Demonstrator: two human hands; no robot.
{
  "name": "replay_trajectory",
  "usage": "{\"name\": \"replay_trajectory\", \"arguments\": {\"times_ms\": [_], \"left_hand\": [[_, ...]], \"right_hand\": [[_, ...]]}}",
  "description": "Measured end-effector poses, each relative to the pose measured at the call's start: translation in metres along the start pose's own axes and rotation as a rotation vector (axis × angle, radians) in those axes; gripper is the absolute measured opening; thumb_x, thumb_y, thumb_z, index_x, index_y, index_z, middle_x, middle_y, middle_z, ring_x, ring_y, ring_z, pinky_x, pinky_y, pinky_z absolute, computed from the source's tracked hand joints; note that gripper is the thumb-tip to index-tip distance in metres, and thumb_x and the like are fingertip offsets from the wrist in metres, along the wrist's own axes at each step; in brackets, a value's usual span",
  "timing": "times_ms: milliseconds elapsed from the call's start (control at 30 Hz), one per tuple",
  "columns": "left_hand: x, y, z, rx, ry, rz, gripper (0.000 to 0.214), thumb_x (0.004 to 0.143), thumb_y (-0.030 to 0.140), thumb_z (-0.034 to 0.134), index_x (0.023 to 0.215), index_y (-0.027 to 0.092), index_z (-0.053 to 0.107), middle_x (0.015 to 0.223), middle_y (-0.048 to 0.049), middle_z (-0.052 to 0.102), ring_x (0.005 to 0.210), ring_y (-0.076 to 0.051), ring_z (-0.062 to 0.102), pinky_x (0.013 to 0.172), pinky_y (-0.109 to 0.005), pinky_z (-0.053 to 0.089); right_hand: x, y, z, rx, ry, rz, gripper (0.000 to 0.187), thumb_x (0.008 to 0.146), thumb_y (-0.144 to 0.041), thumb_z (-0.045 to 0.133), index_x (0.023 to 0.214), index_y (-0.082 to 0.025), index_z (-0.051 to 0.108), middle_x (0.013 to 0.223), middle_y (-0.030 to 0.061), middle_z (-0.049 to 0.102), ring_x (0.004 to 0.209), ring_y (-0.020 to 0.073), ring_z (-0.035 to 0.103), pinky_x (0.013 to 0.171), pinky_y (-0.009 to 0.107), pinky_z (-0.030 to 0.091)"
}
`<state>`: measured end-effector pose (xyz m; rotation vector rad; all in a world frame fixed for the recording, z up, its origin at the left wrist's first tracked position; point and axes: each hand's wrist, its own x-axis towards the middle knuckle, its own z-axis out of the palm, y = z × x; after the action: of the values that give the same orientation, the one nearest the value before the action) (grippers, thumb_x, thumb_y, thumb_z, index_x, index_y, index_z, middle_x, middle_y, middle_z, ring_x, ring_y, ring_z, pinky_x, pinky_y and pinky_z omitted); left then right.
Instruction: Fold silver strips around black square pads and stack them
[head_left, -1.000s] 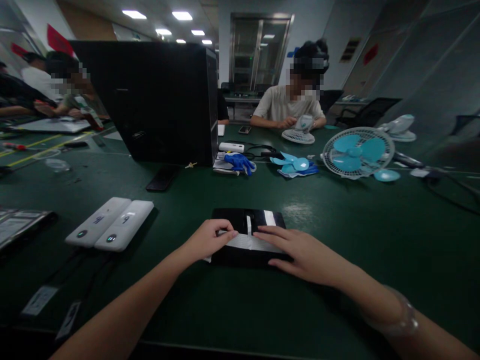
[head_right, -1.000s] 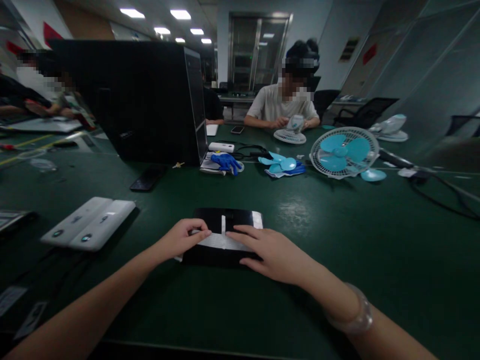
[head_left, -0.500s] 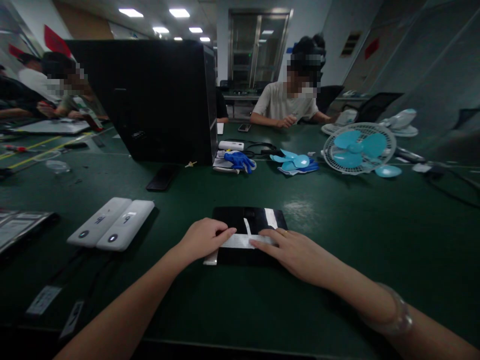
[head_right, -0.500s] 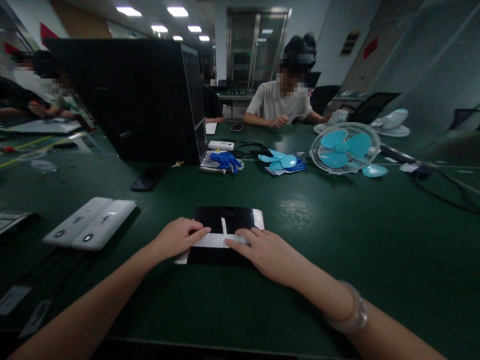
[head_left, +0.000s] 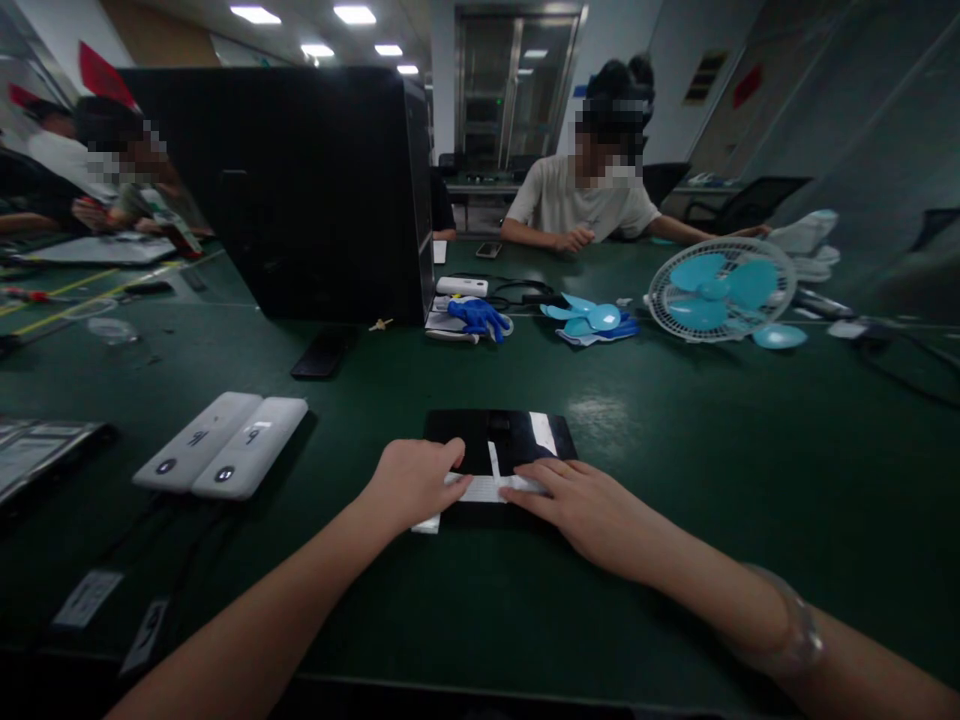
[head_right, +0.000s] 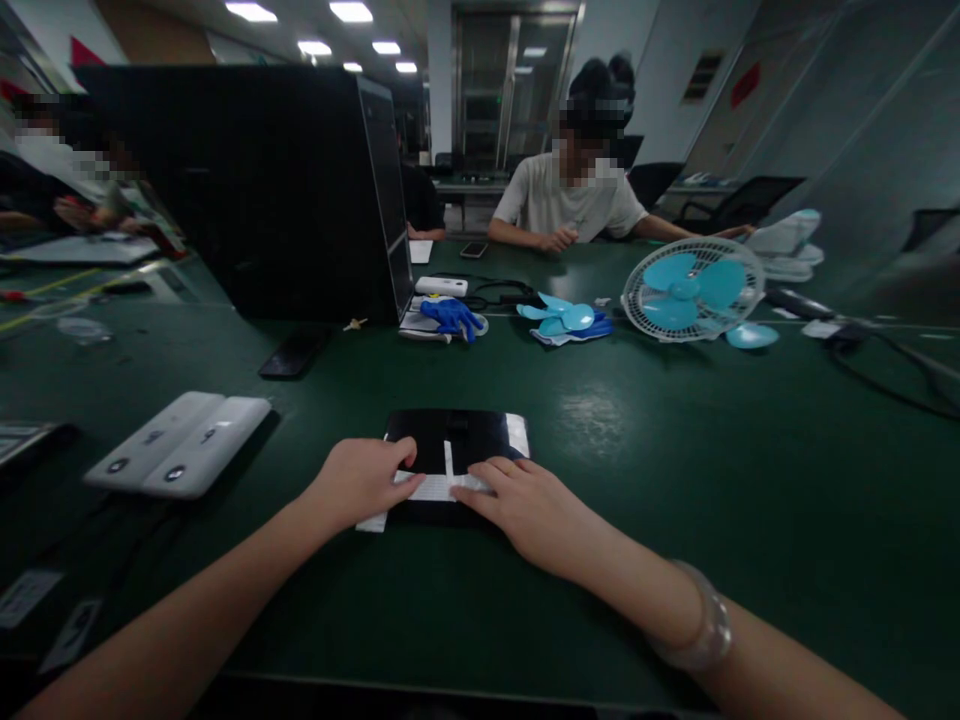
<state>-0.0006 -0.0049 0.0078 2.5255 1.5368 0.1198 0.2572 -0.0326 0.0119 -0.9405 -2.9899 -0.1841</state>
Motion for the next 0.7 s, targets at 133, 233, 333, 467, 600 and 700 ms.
{"name": "replay_trajectory", "arguments": {"times_ms": [133,233,333,467,600,700], "left_hand": [[-0.002,0.004,0.002,0.051,0.047,0.042,0.025,0.087,0.047,0.049,0.088,0.023,0.058,0.068,-0.0014,0.058,0.056,-0.017,0.051,0.049,-0.026,0.025],[-0.003,0.004,0.001,0.065,0.063,0.059,0.025,0.087,0.045,0.049,0.087,0.022,0.058,0.068,-0.0018,0.057,0.056,-0.017,0.05,0.049,-0.027,0.024],[-0.003,0.004,0.0,0.068,0.078,0.071,0.025,0.087,0.045,0.05,0.087,0.022,0.058,0.072,-0.0026,0.058,0.06,-0.018,0.051,0.049,-0.027,0.025],[-0.002,0.003,0.0,0.05,0.101,0.056,0.026,0.085,0.045,0.052,0.086,0.021,0.059,0.079,-0.0038,0.058,0.063,-0.018,0.052,0.049,-0.026,0.026],[-0.002,0.002,0.001,0.047,0.102,0.063,0.027,0.085,0.046,0.051,0.088,0.021,0.059,0.08,-0.0034,0.059,0.063,-0.017,0.052,0.049,-0.025,0.027],[-0.001,0.001,0.0,0.063,0.115,0.072,0.027,0.086,0.047,0.05,0.088,0.021,0.059,0.083,-0.0034,0.061,0.069,-0.019,0.055,0.051,-0.026,0.028]], "right_hand": [[0.002,-0.003,-0.003,0.035,-0.008,0.03,0.057,0.085,-0.015,0.052,0.139,-0.031,0.044,0.134,0.0078,0.049,0.116,0.0261,0.051,0.092,0.047,0.047],[0.001,-0.004,-0.007,0.043,-0.005,0.044,0.055,0.085,-0.016,0.052,0.138,-0.032,0.046,0.136,0.0087,0.046,0.115,0.0266,0.051,0.091,0.047,0.047],[-0.003,0.0,-0.012,0.057,-0.024,0.044,0.06,0.083,-0.013,0.051,0.139,-0.033,0.044,0.14,0.0077,0.044,0.116,0.0259,0.052,0.092,0.046,0.047],[-0.016,0.014,-0.02,0.065,-0.101,0.176,0.07,0.076,-0.011,0.053,0.142,-0.031,0.042,0.139,0.0088,0.045,0.113,0.0278,0.055,0.088,0.046,0.05],[-0.035,0.037,-0.028,0.119,-0.166,0.332,0.06,0.077,-0.025,0.056,0.137,-0.027,0.05,0.125,0.0099,0.057,0.097,0.0278,0.062,0.077,0.045,0.054],[-0.043,0.049,-0.034,0.134,-0.161,0.392,0.058,0.082,-0.037,0.055,0.138,-0.025,0.048,0.119,0.0092,0.061,0.091,0.0265,0.064,0.075,0.046,0.054]]}}
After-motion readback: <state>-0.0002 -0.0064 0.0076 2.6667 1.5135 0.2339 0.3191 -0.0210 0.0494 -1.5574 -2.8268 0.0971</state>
